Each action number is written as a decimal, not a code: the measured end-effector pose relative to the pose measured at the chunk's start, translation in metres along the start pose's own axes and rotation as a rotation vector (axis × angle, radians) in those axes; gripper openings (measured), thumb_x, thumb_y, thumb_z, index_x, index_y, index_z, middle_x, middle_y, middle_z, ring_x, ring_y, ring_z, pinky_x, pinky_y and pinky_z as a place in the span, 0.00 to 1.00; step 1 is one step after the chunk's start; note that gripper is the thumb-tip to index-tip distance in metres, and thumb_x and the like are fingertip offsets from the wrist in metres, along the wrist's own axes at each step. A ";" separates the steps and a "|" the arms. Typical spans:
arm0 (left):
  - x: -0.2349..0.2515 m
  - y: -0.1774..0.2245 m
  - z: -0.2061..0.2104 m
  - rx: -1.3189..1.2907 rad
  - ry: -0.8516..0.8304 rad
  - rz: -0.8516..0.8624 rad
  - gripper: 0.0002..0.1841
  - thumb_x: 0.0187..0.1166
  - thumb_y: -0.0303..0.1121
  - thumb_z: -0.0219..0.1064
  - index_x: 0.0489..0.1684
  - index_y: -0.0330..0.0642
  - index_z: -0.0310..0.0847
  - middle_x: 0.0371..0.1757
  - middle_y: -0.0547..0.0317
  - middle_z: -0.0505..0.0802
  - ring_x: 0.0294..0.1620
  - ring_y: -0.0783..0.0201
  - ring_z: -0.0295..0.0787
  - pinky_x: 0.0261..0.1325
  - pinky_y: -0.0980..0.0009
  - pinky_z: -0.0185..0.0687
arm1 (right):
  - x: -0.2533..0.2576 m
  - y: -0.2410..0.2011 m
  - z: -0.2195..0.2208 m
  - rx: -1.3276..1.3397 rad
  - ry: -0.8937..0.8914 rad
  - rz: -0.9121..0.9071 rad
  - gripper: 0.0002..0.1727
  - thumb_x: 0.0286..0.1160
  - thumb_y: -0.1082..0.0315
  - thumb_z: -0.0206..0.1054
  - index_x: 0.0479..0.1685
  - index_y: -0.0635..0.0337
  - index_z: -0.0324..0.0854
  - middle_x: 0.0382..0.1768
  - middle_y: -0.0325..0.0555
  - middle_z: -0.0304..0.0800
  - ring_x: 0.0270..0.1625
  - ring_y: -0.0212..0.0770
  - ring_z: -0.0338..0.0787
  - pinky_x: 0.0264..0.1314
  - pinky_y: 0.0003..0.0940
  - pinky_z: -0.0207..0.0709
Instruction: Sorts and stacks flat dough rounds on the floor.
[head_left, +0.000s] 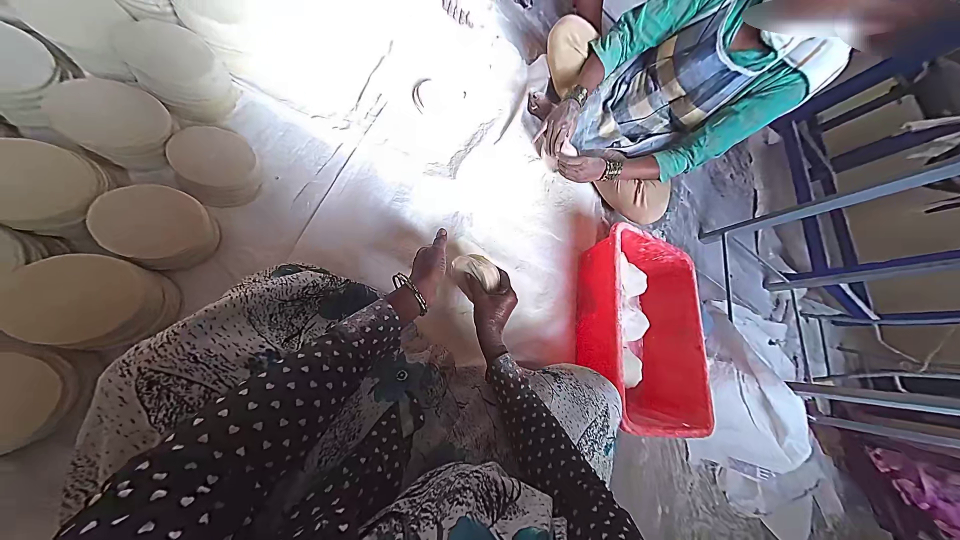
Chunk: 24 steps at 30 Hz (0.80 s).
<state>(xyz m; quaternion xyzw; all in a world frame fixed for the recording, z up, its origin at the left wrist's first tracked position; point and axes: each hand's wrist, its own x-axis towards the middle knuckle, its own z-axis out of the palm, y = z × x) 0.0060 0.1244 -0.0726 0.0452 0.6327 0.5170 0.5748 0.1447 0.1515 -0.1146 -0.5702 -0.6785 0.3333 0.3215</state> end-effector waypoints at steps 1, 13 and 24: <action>0.001 -0.001 0.002 -0.006 -0.004 -0.002 0.39 0.92 0.61 0.40 0.77 0.29 0.71 0.80 0.35 0.77 0.83 0.42 0.67 0.81 0.43 0.60 | 0.000 0.002 0.000 -0.070 -0.047 0.029 0.29 0.63 0.62 0.84 0.65 0.63 0.85 0.50 0.61 0.93 0.53 0.58 0.92 0.57 0.61 0.82; 0.001 -0.012 -0.004 0.039 -0.058 0.035 0.42 0.88 0.67 0.39 0.78 0.34 0.72 0.79 0.39 0.79 0.81 0.42 0.71 0.78 0.42 0.64 | 0.008 -0.003 -0.001 -0.031 -0.104 0.037 0.23 0.69 0.64 0.81 0.62 0.63 0.85 0.49 0.63 0.92 0.53 0.61 0.91 0.56 0.63 0.81; -0.025 -0.001 -0.004 0.006 -0.106 -0.005 0.41 0.90 0.65 0.38 0.84 0.36 0.65 0.83 0.39 0.74 0.84 0.45 0.68 0.82 0.49 0.63 | 0.005 0.001 0.002 -0.073 -0.037 0.037 0.29 0.62 0.59 0.85 0.62 0.61 0.85 0.47 0.58 0.94 0.50 0.56 0.93 0.55 0.60 0.83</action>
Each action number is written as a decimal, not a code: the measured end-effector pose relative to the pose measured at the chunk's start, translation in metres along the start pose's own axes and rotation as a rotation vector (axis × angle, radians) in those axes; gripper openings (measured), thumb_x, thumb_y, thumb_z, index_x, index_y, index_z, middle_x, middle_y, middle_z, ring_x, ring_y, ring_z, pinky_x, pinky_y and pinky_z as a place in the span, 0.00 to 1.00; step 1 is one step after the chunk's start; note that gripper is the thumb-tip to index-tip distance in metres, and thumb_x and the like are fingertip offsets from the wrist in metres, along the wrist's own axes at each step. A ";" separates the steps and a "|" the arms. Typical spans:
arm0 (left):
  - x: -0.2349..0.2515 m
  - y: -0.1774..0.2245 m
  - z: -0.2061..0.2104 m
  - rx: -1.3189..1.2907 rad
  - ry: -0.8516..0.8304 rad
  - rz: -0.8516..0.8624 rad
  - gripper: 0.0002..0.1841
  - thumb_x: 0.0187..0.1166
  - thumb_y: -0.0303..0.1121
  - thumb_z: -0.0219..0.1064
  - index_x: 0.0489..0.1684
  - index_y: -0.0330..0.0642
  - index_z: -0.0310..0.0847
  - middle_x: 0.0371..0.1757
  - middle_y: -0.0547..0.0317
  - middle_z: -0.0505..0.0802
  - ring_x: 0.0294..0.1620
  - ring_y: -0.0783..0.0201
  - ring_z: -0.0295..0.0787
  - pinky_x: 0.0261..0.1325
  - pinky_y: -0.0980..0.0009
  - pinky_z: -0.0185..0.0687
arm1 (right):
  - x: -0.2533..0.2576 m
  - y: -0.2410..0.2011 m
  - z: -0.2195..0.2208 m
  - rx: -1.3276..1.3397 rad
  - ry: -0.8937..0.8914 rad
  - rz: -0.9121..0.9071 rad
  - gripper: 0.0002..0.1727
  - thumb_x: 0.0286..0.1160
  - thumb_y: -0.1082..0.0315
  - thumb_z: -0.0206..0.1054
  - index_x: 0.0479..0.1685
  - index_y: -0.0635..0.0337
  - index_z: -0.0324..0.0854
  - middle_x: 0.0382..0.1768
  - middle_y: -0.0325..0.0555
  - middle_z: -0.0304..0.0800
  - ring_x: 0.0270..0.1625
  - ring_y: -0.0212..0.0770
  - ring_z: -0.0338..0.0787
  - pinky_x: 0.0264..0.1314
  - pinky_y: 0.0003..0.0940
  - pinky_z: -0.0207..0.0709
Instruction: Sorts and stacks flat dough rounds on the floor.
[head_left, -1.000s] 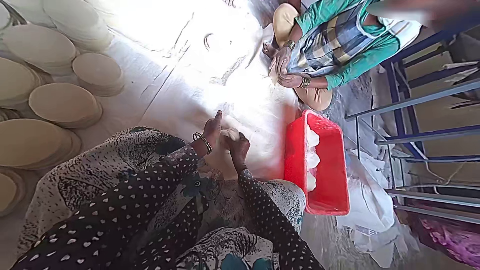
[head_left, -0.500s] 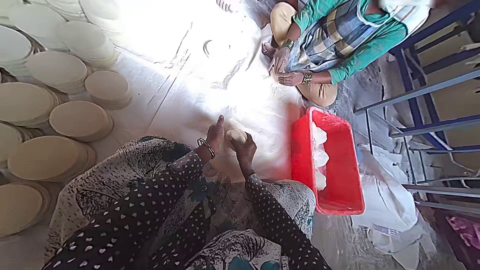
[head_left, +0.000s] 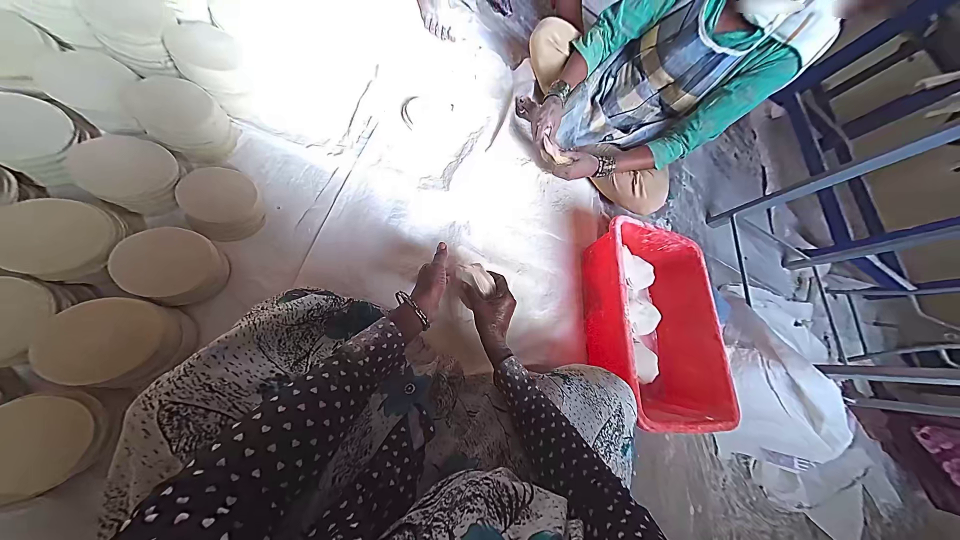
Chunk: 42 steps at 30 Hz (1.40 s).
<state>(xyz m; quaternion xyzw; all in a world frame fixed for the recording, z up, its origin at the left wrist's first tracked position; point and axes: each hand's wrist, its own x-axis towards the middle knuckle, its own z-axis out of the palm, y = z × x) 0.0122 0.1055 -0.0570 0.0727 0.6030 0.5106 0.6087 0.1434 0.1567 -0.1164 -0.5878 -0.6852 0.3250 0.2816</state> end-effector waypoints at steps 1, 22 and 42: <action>-0.001 0.002 0.004 -0.021 -0.001 0.003 0.40 0.92 0.62 0.38 0.84 0.33 0.63 0.84 0.37 0.73 0.85 0.44 0.66 0.83 0.49 0.61 | 0.001 0.000 0.000 -0.082 -0.055 0.034 0.30 0.61 0.55 0.85 0.62 0.60 0.86 0.47 0.59 0.94 0.52 0.59 0.93 0.57 0.63 0.82; 0.014 -0.004 0.002 -0.033 0.058 0.051 0.41 0.90 0.65 0.42 0.85 0.35 0.62 0.85 0.39 0.72 0.86 0.45 0.65 0.83 0.47 0.61 | 0.010 0.007 0.010 0.071 -0.002 -0.080 0.22 0.56 0.67 0.87 0.52 0.63 0.90 0.43 0.55 0.96 0.47 0.50 0.95 0.55 0.54 0.85; 0.026 -0.006 0.014 -0.040 0.106 0.107 0.35 0.95 0.54 0.42 0.82 0.29 0.63 0.85 0.35 0.70 0.87 0.46 0.64 0.85 0.51 0.59 | 0.016 -0.002 0.003 -0.260 -0.193 0.002 0.27 0.66 0.55 0.79 0.63 0.60 0.88 0.52 0.56 0.95 0.58 0.56 0.93 0.66 0.59 0.80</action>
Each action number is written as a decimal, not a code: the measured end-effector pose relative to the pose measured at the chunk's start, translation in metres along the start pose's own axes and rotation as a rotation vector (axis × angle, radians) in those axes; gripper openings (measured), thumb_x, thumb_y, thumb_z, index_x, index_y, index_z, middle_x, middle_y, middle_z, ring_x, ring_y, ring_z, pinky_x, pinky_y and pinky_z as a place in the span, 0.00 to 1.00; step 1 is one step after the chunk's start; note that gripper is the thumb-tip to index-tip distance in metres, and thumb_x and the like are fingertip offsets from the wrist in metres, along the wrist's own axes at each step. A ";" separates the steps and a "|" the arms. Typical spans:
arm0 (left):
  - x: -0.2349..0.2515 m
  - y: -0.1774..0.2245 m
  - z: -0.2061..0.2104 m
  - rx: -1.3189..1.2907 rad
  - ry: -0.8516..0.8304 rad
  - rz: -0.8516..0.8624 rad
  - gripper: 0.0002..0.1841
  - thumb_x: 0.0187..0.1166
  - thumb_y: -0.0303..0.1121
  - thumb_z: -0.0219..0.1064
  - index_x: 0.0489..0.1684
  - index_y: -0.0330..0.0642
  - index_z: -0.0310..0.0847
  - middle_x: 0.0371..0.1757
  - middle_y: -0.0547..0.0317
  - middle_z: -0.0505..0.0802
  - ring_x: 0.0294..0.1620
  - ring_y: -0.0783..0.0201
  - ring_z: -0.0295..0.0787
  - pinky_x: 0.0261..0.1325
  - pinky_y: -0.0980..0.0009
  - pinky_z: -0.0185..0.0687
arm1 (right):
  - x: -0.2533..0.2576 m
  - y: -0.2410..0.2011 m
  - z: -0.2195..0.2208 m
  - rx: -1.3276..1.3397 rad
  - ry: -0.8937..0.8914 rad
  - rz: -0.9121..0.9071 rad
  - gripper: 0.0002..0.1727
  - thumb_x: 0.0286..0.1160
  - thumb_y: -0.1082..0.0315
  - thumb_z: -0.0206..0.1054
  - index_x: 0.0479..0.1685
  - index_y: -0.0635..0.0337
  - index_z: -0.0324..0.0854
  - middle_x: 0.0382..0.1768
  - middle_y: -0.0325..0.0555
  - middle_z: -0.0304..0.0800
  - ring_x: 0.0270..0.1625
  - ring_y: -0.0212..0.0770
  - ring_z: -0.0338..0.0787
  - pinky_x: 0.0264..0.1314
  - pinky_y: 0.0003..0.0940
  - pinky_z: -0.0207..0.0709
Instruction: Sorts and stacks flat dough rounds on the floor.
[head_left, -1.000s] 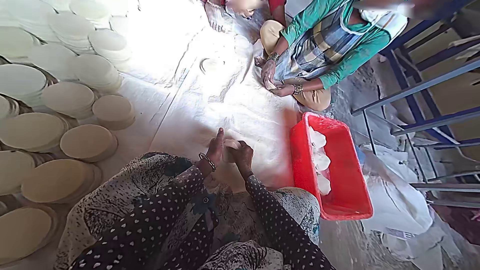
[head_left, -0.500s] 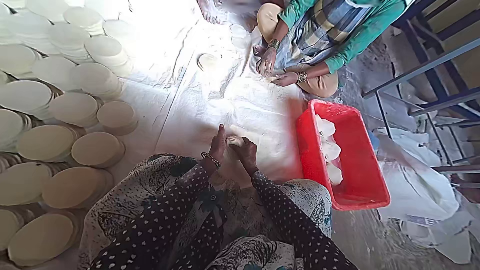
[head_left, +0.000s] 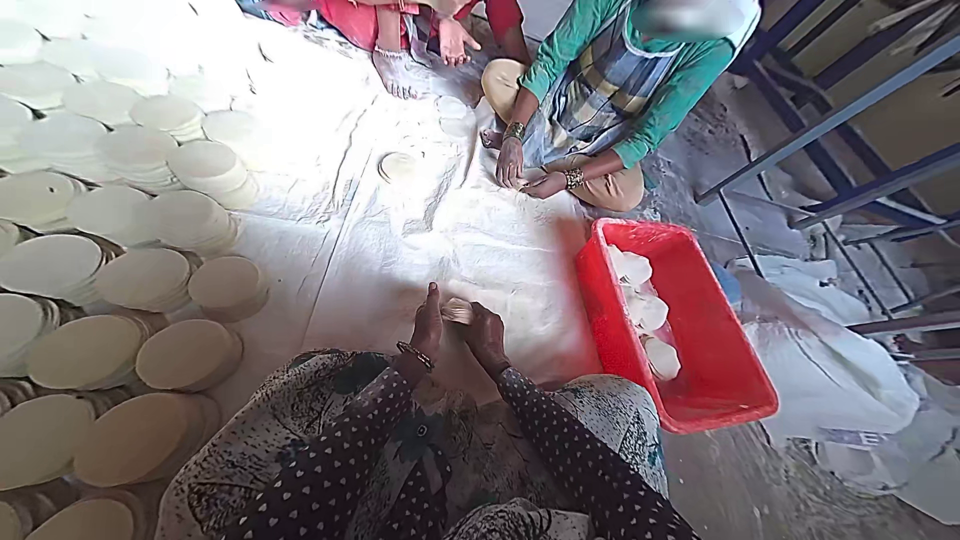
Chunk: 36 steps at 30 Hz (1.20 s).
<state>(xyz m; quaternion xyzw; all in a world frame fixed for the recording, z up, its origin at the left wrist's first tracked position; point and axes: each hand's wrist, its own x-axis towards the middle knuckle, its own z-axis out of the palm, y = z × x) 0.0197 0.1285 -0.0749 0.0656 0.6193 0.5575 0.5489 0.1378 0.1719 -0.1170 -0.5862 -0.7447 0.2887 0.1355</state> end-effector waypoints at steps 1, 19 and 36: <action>0.000 0.001 0.000 -0.002 0.005 0.014 0.34 0.95 0.53 0.42 0.83 0.29 0.63 0.86 0.35 0.69 0.88 0.46 0.62 0.87 0.50 0.57 | 0.004 -0.006 -0.002 -0.071 -0.047 0.004 0.23 0.68 0.57 0.76 0.61 0.59 0.89 0.52 0.56 0.95 0.60 0.56 0.93 0.66 0.59 0.80; -0.004 0.008 -0.008 0.038 -0.022 0.081 0.37 0.93 0.58 0.38 0.84 0.32 0.64 0.85 0.38 0.71 0.86 0.46 0.64 0.84 0.45 0.58 | 0.033 -0.024 -0.073 0.032 -0.146 0.016 0.17 0.72 0.61 0.79 0.39 0.71 0.86 0.38 0.66 0.89 0.45 0.64 0.90 0.48 0.66 0.79; 0.004 -0.005 -0.003 0.008 -0.029 -0.051 0.37 0.93 0.59 0.40 0.81 0.32 0.66 0.84 0.39 0.73 0.84 0.49 0.68 0.82 0.51 0.62 | 0.001 0.002 -0.009 0.142 0.001 0.115 0.26 0.61 0.56 0.85 0.55 0.62 0.89 0.44 0.60 0.94 0.51 0.62 0.92 0.56 0.66 0.81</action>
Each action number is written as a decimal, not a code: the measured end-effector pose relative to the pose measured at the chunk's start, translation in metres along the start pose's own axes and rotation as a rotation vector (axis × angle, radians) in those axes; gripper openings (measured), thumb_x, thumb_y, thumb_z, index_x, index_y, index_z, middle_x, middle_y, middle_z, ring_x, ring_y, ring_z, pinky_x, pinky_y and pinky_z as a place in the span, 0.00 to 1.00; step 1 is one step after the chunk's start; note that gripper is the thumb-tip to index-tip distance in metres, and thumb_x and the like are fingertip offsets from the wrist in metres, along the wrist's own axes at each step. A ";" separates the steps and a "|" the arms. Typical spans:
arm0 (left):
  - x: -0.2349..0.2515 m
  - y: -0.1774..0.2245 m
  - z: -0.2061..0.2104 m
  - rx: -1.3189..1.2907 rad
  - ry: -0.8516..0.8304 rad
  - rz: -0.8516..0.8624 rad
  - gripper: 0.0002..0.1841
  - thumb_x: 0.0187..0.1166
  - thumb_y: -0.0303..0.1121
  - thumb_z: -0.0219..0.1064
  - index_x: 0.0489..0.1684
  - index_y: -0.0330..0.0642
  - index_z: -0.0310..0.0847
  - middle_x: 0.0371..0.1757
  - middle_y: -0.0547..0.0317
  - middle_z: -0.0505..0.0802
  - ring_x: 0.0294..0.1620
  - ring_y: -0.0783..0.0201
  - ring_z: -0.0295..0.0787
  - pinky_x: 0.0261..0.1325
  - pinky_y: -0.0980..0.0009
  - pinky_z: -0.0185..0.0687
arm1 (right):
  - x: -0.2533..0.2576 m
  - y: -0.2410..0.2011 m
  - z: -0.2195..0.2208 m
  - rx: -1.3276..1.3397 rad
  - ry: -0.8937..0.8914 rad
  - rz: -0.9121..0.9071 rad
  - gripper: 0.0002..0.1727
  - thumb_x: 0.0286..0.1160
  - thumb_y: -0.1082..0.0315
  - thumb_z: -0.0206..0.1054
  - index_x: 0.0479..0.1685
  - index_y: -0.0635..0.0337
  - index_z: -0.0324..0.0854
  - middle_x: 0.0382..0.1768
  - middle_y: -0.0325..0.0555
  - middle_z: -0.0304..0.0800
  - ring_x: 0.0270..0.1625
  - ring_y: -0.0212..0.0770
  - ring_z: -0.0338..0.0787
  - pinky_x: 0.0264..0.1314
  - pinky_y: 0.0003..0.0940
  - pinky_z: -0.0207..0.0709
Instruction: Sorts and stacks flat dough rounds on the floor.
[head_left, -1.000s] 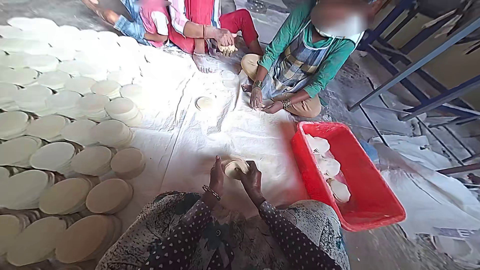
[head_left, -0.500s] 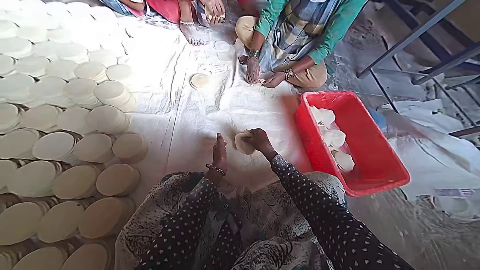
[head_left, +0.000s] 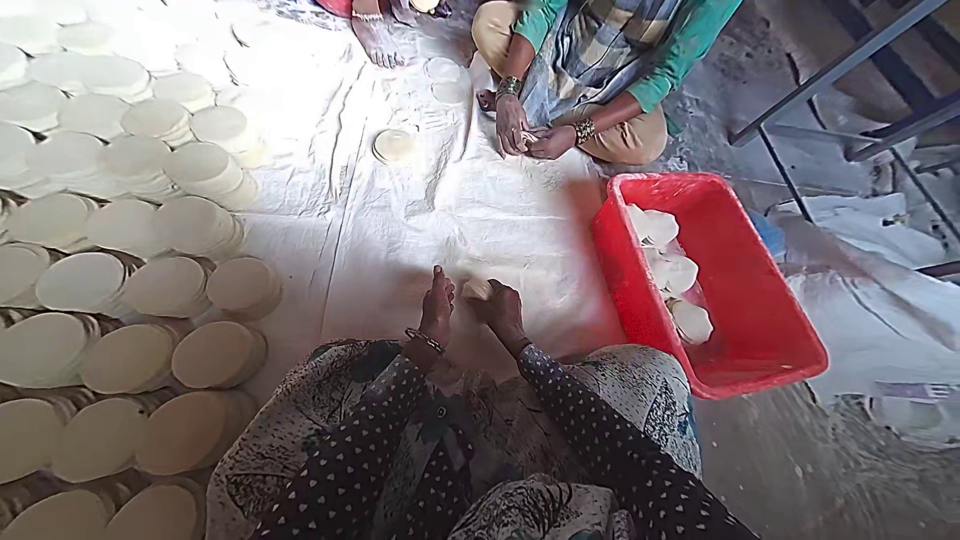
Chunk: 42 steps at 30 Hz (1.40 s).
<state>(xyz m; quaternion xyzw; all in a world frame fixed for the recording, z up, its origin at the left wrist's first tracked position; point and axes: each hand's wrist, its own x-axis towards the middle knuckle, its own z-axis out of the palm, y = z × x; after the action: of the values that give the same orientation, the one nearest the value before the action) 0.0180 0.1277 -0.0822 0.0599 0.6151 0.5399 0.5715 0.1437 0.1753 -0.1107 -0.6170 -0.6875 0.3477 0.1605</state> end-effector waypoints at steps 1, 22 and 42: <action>0.000 0.000 0.001 0.001 -0.003 0.003 0.37 0.93 0.59 0.39 0.81 0.32 0.66 0.84 0.39 0.73 0.85 0.49 0.67 0.83 0.52 0.62 | 0.004 0.000 0.001 0.002 -0.007 -0.020 0.24 0.61 0.57 0.85 0.52 0.62 0.89 0.44 0.61 0.94 0.51 0.62 0.92 0.56 0.66 0.81; 0.002 0.000 -0.001 0.008 0.039 0.080 0.34 0.95 0.55 0.39 0.74 0.30 0.72 0.74 0.37 0.79 0.74 0.51 0.75 0.76 0.55 0.69 | -0.009 0.000 0.016 0.241 0.181 -0.153 0.24 0.57 0.61 0.85 0.54 0.61 0.89 0.43 0.51 0.96 0.47 0.46 0.95 0.56 0.49 0.86; 0.001 0.003 -0.002 0.002 -0.003 0.062 0.33 0.96 0.51 0.40 0.83 0.30 0.65 0.86 0.36 0.70 0.89 0.46 0.61 0.87 0.49 0.56 | 0.001 0.001 0.012 0.114 0.140 -0.180 0.24 0.60 0.59 0.83 0.53 0.66 0.90 0.43 0.56 0.96 0.50 0.52 0.96 0.61 0.53 0.84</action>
<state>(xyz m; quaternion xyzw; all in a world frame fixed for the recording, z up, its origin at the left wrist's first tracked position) 0.0142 0.1285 -0.0813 0.0803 0.6126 0.5568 0.5552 0.1367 0.1731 -0.1204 -0.5654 -0.7064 0.3265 0.2735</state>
